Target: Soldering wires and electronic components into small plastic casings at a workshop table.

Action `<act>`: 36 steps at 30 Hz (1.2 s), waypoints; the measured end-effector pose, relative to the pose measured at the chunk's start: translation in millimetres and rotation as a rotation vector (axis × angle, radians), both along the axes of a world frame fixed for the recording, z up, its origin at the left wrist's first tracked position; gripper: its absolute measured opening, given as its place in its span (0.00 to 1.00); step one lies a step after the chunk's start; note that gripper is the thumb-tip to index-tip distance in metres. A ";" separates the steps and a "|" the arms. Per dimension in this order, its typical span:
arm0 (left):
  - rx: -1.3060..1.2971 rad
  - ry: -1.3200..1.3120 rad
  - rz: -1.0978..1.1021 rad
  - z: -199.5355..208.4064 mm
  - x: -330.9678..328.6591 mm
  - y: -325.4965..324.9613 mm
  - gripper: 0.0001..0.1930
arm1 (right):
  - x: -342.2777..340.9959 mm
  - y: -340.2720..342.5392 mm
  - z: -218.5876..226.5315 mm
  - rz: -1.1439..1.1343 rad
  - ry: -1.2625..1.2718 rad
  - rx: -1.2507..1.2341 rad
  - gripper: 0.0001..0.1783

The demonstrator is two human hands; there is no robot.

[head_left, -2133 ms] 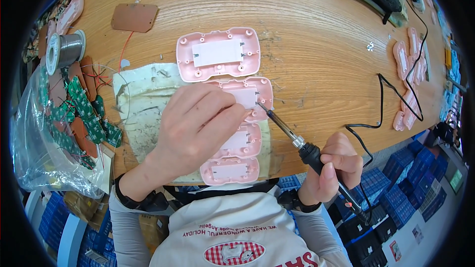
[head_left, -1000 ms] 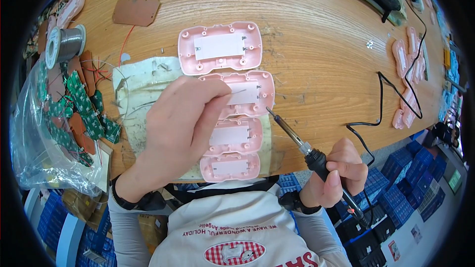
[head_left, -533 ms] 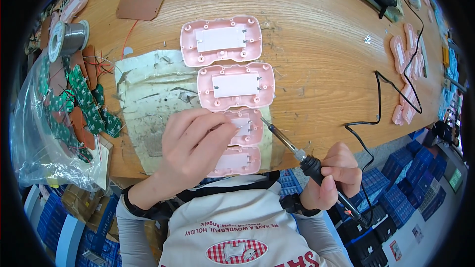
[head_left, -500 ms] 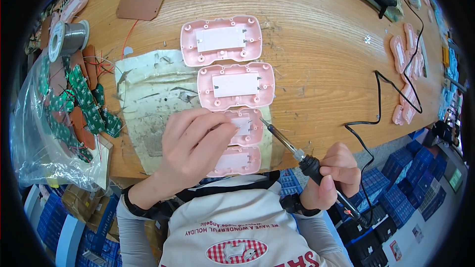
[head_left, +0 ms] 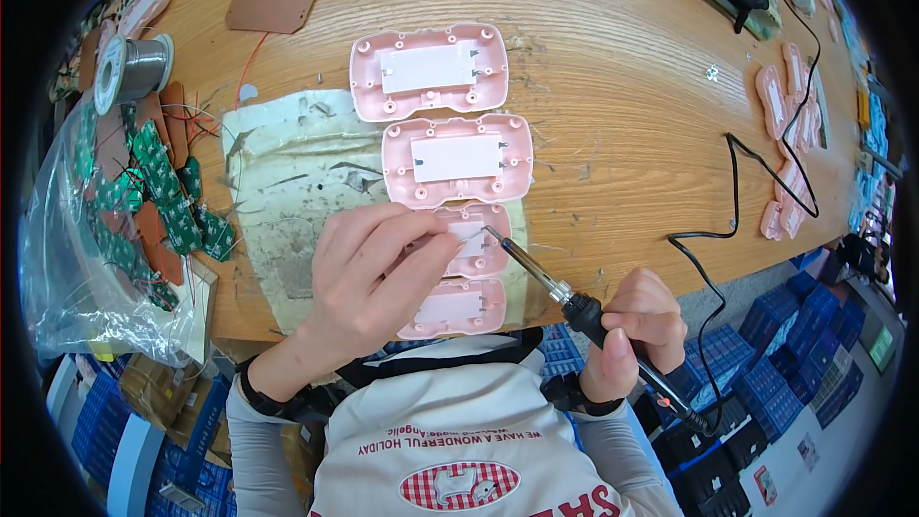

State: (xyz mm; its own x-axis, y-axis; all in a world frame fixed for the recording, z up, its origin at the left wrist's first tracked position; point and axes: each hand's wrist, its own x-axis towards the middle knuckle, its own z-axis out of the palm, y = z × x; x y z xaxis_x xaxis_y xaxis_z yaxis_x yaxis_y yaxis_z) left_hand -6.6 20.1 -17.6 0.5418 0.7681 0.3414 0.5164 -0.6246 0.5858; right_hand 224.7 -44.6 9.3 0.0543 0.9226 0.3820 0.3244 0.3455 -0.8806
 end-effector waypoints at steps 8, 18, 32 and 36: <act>-0.008 0.015 -0.006 1.2 0.0 -0.1 0.14 | -2.1 1.5 -0.3 -0.006 -0.002 0.003 0.06; -0.020 0.033 -0.021 3.3 2.4 0.4 0.14 | -2.7 2.3 -1.4 0.004 0.002 0.034 0.06; -0.092 -0.034 -0.055 4.1 0.8 -8.7 0.15 | 0.1 -6.5 3.6 0.010 -0.017 0.061 0.07; -0.080 -0.027 -0.056 2.7 1.6 -9.2 0.15 | -0.9 -7.6 3.0 -0.005 -0.025 0.041 0.06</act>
